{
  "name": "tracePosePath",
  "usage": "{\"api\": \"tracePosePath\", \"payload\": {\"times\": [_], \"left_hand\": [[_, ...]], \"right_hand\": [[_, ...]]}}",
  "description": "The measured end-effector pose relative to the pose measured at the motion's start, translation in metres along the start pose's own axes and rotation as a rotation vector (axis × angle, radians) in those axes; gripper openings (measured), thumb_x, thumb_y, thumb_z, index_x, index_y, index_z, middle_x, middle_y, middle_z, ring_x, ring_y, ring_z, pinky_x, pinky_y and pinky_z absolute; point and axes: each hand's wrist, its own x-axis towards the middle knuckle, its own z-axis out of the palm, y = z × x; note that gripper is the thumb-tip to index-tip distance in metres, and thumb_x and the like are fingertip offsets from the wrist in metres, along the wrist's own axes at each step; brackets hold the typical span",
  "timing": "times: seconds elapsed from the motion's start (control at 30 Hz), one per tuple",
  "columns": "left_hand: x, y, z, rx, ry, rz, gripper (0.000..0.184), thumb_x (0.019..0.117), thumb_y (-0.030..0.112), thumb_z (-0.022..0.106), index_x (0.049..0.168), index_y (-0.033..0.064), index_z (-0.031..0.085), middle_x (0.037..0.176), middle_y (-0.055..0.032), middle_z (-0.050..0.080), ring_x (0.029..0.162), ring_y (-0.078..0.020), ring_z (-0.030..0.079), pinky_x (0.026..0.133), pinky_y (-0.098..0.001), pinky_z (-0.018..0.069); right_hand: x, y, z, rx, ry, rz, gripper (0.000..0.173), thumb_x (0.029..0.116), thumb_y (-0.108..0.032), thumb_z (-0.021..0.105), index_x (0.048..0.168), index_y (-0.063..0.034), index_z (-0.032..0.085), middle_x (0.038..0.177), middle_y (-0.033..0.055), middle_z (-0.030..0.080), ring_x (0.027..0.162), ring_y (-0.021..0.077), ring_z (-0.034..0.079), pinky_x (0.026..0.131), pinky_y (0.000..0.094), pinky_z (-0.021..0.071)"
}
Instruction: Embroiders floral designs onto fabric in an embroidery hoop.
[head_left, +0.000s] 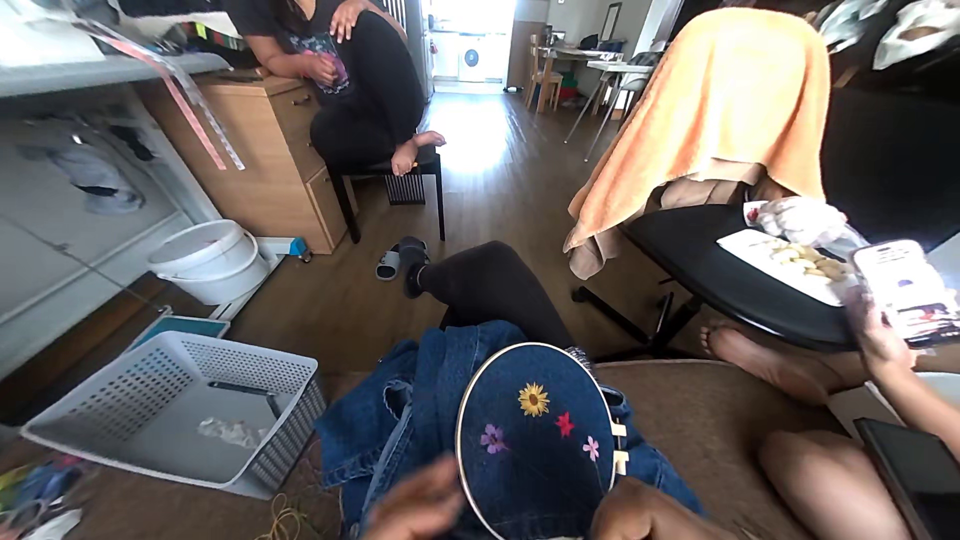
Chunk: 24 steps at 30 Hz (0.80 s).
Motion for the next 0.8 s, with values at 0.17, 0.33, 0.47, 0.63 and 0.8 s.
{"api": "tracePosePath", "payload": {"times": [0.17, 0.33, 0.47, 0.63, 0.8], "left_hand": [[-0.003, 0.001, -0.005, -0.315, 0.187, -0.516, 0.075, 0.0950, 0.014, 0.067, 0.151, -0.0008, 0.018, 0.142, -0.0008, 0.050, 0.127, -0.0083, 0.055, 0.107, -0.0353, 0.0483], [0.013, 0.000, 0.011, -0.682, 0.128, -0.656, 0.038, 0.0983, -0.004, 0.051, 0.132, 0.0054, 0.036, 0.115, -0.0021, 0.067, 0.107, -0.0129, 0.068, 0.101, -0.0376, 0.0542], [0.036, 0.002, 0.029, -0.640, 0.248, -0.769, 0.020, 0.0979, -0.009, 0.051, 0.114, 0.0021, 0.054, 0.097, -0.0063, 0.076, 0.088, -0.0149, 0.075, 0.086, -0.0348, 0.0626], [0.036, -0.009, 0.035, -0.600, 0.335, -0.709, 0.020, 0.0914, -0.015, 0.056, 0.099, 0.0007, 0.066, 0.089, -0.0088, 0.078, 0.080, -0.0151, 0.076, 0.079, -0.0331, 0.0642], [0.029, -0.014, 0.033, -0.591, 0.334, -0.611, 0.025, 0.0851, -0.018, 0.062, 0.095, 0.0037, 0.069, 0.088, -0.0072, 0.078, 0.079, -0.0129, 0.076, 0.078, -0.0319, 0.0641]], "right_hand": [[0.006, 0.015, -0.006, 0.171, 0.172, 0.014, 0.011, 0.1056, -0.026, 0.058, 0.103, -0.0169, 0.064, 0.097, -0.0073, 0.069, 0.085, 0.0028, 0.070, 0.076, 0.0231, 0.0613], [0.017, 0.049, 0.010, 0.064, 0.195, 0.025, 0.017, 0.1057, -0.023, 0.057, 0.101, -0.0067, 0.063, 0.093, 0.0013, 0.068, 0.082, 0.0072, 0.069, 0.074, 0.0259, 0.0613], [0.019, 0.061, 0.026, -0.077, 0.237, -0.018, 0.015, 0.1026, -0.015, 0.061, 0.096, -0.0013, 0.063, 0.093, 0.0070, 0.066, 0.080, 0.0069, 0.068, 0.072, 0.0227, 0.0608], [0.017, 0.062, 0.032, -0.132, 0.299, -0.100, 0.012, 0.0999, -0.012, 0.064, 0.095, -0.0020, 0.062, 0.091, 0.0070, 0.067, 0.079, 0.0049, 0.067, 0.071, 0.0186, 0.0595], [0.016, 0.059, 0.036, -0.156, 0.314, -0.160, 0.009, 0.1000, -0.012, 0.063, 0.095, -0.0049, 0.060, 0.093, 0.0054, 0.069, 0.087, 0.0040, 0.068, 0.076, 0.0171, 0.0584]]}}
